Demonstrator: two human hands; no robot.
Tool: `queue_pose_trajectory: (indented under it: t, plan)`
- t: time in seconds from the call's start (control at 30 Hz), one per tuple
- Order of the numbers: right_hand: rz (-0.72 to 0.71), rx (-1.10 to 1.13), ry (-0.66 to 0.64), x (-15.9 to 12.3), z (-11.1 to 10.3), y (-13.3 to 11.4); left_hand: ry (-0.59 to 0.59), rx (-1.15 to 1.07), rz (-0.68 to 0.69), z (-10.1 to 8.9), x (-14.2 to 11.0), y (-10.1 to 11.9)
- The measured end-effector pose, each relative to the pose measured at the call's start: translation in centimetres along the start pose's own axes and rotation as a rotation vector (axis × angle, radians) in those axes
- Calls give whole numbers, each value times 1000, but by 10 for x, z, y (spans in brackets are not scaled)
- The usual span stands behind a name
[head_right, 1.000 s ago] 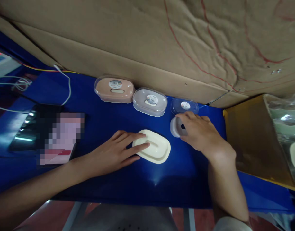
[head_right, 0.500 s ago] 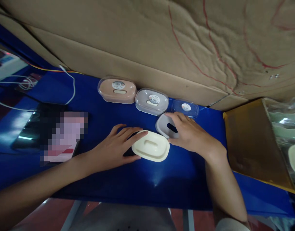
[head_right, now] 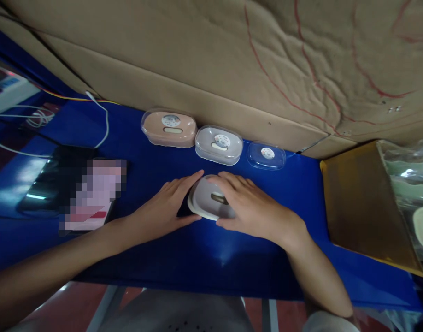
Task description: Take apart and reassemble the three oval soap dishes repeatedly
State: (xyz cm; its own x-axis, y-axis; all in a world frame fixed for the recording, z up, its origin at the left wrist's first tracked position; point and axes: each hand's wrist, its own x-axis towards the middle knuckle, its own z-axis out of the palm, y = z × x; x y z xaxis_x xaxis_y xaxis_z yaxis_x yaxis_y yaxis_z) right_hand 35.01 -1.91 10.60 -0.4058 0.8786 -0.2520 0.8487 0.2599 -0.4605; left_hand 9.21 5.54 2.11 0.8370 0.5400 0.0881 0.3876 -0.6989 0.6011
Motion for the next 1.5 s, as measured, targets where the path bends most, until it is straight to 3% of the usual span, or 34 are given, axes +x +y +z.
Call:
queue_pose_trajectory:
  t: [0.4, 0.8, 0.93, 1.0, 1.1, 1.2, 1.27, 1.5]
  plan:
    - [-9, -121, -7, 6, 8, -13, 3, 36, 28, 1, 0, 0]
    - [-34, -71, 8, 10, 20, -4, -20, 148, 73, -3, 0, -1]
    - [-80, 75, 51, 1, -8, 18, -30, 175, 42, -6, 0, 4]
    - [21, 74, 160, -4, -23, 40, -42, 203, 28, -6, 0, 7]
    - [234, -136, 367, -7, -32, 82, -53, 221, 6, -6, 1, 10]
    - [383, -229, 268, -8, -27, 116, -50, 223, -14, -6, 1, 10]
    - [447, -249, 187, -9, -23, 125, -39, 221, -21, -6, 2, 10]
    - [459, -121, 71, -12, -23, 120, -40, 171, -50, -9, 1, 9]
